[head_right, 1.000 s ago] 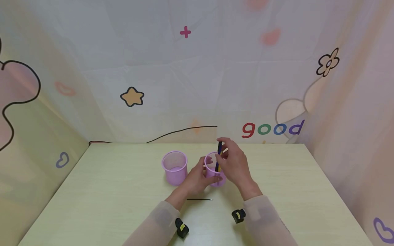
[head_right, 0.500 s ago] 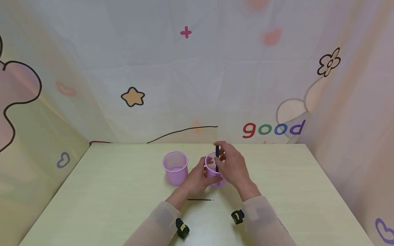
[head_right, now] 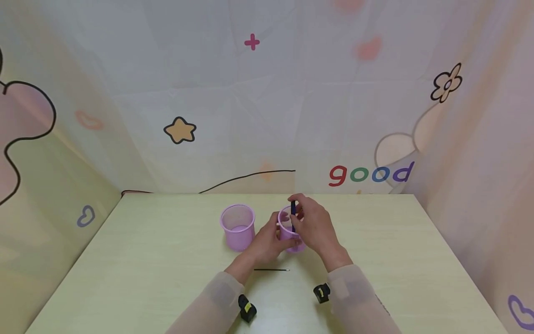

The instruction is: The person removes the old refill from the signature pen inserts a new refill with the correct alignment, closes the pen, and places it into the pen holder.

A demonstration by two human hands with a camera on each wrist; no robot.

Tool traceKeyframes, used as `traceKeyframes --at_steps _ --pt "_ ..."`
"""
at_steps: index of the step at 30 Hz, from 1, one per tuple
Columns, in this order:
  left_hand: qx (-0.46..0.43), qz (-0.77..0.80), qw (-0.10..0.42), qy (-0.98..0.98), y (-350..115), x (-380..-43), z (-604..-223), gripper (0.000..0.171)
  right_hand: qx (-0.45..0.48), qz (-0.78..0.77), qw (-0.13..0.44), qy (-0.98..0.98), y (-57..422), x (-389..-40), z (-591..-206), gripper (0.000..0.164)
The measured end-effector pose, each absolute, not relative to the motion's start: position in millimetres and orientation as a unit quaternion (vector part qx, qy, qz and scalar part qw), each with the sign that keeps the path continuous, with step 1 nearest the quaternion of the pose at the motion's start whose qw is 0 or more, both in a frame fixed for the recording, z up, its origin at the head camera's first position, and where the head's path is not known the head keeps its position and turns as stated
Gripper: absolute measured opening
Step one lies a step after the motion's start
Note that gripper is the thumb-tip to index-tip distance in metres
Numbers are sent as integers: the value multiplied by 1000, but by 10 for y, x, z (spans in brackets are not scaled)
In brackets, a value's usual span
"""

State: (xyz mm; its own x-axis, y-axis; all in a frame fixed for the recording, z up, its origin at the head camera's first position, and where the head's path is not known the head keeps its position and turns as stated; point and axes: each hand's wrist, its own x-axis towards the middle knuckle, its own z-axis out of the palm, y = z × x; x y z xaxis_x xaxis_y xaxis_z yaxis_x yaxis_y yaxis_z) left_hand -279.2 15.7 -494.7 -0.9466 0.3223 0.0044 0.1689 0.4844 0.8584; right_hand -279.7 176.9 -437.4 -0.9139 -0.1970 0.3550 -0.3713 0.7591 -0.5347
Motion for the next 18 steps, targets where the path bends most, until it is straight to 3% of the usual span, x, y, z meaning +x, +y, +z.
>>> traceKeyframes --at_steps 18 --pt "145 487 81 858 159 -2793 -4940 92 151 298 183 -925 1762 -2845 -4381 28"
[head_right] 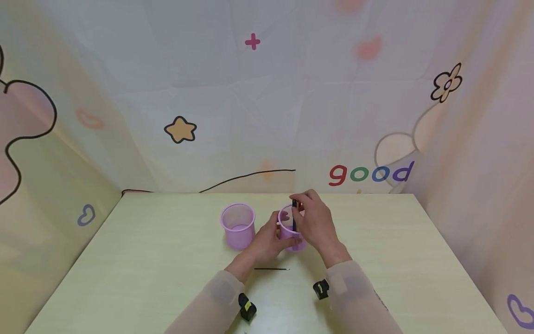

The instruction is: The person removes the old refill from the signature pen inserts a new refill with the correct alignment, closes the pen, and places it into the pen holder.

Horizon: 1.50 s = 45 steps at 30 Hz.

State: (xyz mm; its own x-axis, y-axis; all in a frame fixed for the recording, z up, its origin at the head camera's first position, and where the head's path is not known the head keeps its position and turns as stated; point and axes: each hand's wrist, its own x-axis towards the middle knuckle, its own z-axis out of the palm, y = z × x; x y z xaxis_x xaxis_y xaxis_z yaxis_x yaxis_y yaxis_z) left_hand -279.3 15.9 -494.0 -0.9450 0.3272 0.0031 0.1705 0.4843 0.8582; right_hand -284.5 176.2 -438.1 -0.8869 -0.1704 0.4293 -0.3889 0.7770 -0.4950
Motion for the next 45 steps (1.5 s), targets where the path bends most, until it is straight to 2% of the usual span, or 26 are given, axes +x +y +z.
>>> traceKeyframes --at_steps 5,13,19,28,45 --pt "143 486 81 858 152 -2788 -4936 91 146 283 196 -927 1750 -2865 -4368 24" --pt "143 486 82 858 155 -2793 -4954 92 150 221 213 -940 1751 -2895 -4366 27" --pt "143 491 84 855 171 -2795 -4958 94 155 205 192 -947 1759 -2909 -4386 32" --pt "144 489 82 856 183 -2788 -4959 94 149 226 169 -948 1764 -2908 -4419 35" --pt "138 500 75 852 144 -2807 -4961 102 168 280 183 -927 1773 -2913 -4451 34"
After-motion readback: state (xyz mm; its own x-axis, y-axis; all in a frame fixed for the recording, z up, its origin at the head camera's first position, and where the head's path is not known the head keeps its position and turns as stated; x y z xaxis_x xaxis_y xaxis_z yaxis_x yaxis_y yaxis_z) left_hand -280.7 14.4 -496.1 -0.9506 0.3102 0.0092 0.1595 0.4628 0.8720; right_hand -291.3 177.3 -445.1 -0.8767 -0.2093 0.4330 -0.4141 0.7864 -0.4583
